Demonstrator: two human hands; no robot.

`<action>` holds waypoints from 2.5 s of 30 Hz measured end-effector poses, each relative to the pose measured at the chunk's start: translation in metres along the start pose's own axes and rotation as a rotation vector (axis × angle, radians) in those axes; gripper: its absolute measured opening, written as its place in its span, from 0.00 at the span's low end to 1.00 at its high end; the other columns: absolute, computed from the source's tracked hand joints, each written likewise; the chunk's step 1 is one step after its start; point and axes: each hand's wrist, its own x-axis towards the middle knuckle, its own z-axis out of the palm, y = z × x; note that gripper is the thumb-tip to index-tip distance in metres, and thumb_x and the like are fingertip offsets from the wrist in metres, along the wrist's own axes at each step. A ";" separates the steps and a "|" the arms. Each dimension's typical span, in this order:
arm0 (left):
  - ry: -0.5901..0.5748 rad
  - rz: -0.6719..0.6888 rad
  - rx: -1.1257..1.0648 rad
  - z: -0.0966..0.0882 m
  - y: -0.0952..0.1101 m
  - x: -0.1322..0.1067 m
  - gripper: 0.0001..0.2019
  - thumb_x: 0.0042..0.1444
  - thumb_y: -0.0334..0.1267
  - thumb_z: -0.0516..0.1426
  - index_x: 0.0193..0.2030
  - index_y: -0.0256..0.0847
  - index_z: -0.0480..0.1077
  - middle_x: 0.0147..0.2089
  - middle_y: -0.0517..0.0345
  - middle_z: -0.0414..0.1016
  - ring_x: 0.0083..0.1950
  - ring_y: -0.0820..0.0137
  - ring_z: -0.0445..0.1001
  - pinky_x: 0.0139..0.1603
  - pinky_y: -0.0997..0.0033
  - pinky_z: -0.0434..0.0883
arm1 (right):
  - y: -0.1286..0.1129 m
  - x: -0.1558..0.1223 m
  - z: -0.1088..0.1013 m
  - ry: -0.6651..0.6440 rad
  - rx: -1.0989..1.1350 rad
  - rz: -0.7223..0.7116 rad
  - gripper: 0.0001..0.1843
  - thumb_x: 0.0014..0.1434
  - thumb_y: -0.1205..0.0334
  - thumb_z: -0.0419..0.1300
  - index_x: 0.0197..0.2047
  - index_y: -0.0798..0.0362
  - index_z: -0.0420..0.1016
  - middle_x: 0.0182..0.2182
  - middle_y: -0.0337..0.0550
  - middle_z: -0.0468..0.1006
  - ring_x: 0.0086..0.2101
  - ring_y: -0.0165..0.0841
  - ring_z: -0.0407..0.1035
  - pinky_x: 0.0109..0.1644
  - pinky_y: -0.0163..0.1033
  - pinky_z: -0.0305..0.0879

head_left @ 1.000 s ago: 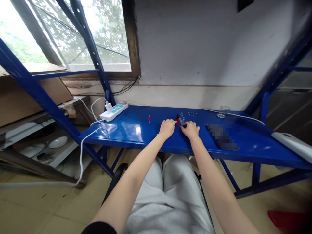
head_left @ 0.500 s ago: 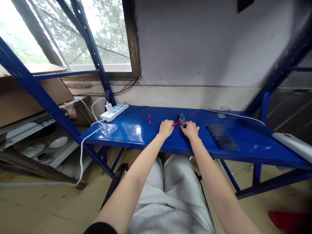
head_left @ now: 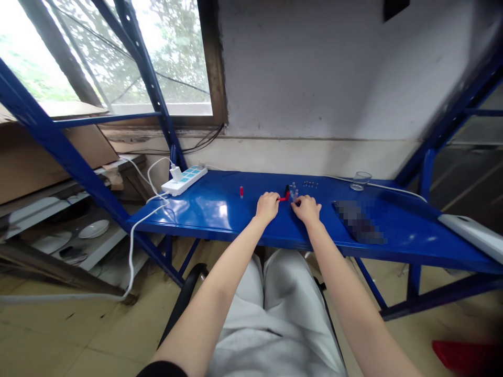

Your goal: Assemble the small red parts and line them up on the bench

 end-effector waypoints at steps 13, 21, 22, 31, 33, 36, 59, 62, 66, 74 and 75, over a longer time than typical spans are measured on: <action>0.211 0.019 -0.197 -0.016 0.005 -0.013 0.10 0.59 0.33 0.45 0.40 0.38 0.67 0.41 0.52 0.71 0.43 0.68 0.67 0.47 0.65 0.66 | -0.012 -0.005 -0.003 0.069 -0.059 -0.241 0.08 0.54 0.61 0.51 0.31 0.52 0.69 0.33 0.45 0.71 0.36 0.35 0.63 0.38 0.39 0.50; 0.302 0.022 -0.243 -0.012 0.003 -0.012 0.12 0.61 0.35 0.44 0.42 0.38 0.67 0.43 0.51 0.72 0.47 0.68 0.67 0.50 0.62 0.66 | -0.015 -0.007 -0.006 0.061 -0.043 -0.316 0.08 0.54 0.61 0.51 0.29 0.53 0.68 0.32 0.45 0.72 0.36 0.35 0.64 0.37 0.37 0.49; 0.305 0.031 -0.241 -0.012 0.003 -0.012 0.13 0.61 0.35 0.43 0.43 0.38 0.67 0.44 0.51 0.72 0.48 0.68 0.67 0.51 0.62 0.66 | -0.016 -0.007 -0.007 0.061 -0.036 -0.325 0.08 0.54 0.61 0.51 0.29 0.53 0.68 0.32 0.44 0.72 0.35 0.35 0.64 0.36 0.37 0.49; 0.207 0.220 -0.200 -0.014 0.006 -0.014 0.22 0.57 0.26 0.41 0.56 0.39 0.62 0.57 0.51 0.65 0.58 0.68 0.62 0.58 0.58 0.63 | -0.018 -0.009 -0.007 0.072 0.041 -0.320 0.07 0.52 0.60 0.52 0.27 0.53 0.67 0.29 0.42 0.73 0.33 0.34 0.66 0.36 0.36 0.50; 0.146 0.244 -0.184 -0.014 0.008 -0.014 0.22 0.55 0.26 0.42 0.55 0.38 0.62 0.57 0.51 0.65 0.58 0.68 0.62 0.58 0.60 0.63 | -0.016 -0.008 -0.006 0.080 0.078 -0.315 0.07 0.52 0.59 0.52 0.28 0.53 0.68 0.28 0.42 0.73 0.32 0.33 0.66 0.35 0.36 0.52; 0.081 0.239 -0.174 -0.014 0.010 -0.015 0.23 0.54 0.25 0.43 0.56 0.39 0.62 0.58 0.52 0.65 0.58 0.69 0.63 0.58 0.60 0.63 | -0.013 -0.007 -0.004 0.095 0.156 -0.302 0.08 0.52 0.58 0.53 0.29 0.53 0.69 0.28 0.42 0.73 0.31 0.33 0.66 0.35 0.35 0.54; 0.063 0.083 -0.151 -0.013 0.007 -0.016 0.26 0.51 0.24 0.45 0.57 0.40 0.61 0.58 0.53 0.65 0.56 0.67 0.64 0.57 0.61 0.63 | -0.008 -0.003 0.004 0.164 0.413 -0.401 0.12 0.50 0.53 0.55 0.24 0.53 0.66 0.22 0.40 0.67 0.23 0.29 0.60 0.27 0.34 0.54; 0.103 0.089 -0.174 -0.012 0.006 -0.015 0.24 0.54 0.26 0.44 0.58 0.39 0.60 0.55 0.53 0.67 0.54 0.68 0.65 0.55 0.64 0.64 | -0.008 -0.002 0.006 0.180 0.428 -0.437 0.12 0.51 0.54 0.54 0.23 0.52 0.64 0.21 0.39 0.65 0.23 0.28 0.58 0.27 0.34 0.54; 0.175 0.027 -0.229 -0.012 0.004 -0.013 0.18 0.60 0.33 0.43 0.55 0.38 0.62 0.50 0.51 0.71 0.49 0.67 0.68 0.52 0.65 0.65 | -0.009 -0.002 0.007 0.169 0.423 -0.491 0.10 0.52 0.56 0.54 0.24 0.52 0.64 0.20 0.37 0.63 0.22 0.28 0.57 0.28 0.33 0.53; 0.180 -0.093 -0.409 -0.012 -0.001 -0.013 0.08 0.57 0.36 0.50 0.38 0.41 0.69 0.37 0.55 0.74 0.41 0.70 0.70 0.45 0.70 0.67 | -0.007 -0.002 0.008 0.127 0.359 -0.529 0.08 0.51 0.59 0.55 0.24 0.52 0.65 0.21 0.37 0.64 0.22 0.27 0.57 0.27 0.33 0.50; 0.161 -0.094 -0.451 -0.012 -0.002 -0.013 0.07 0.56 0.36 0.51 0.38 0.40 0.69 0.37 0.56 0.74 0.41 0.70 0.70 0.45 0.70 0.67 | -0.007 -0.003 0.007 0.126 0.348 -0.534 0.08 0.51 0.60 0.55 0.24 0.52 0.64 0.21 0.37 0.63 0.22 0.27 0.57 0.27 0.33 0.50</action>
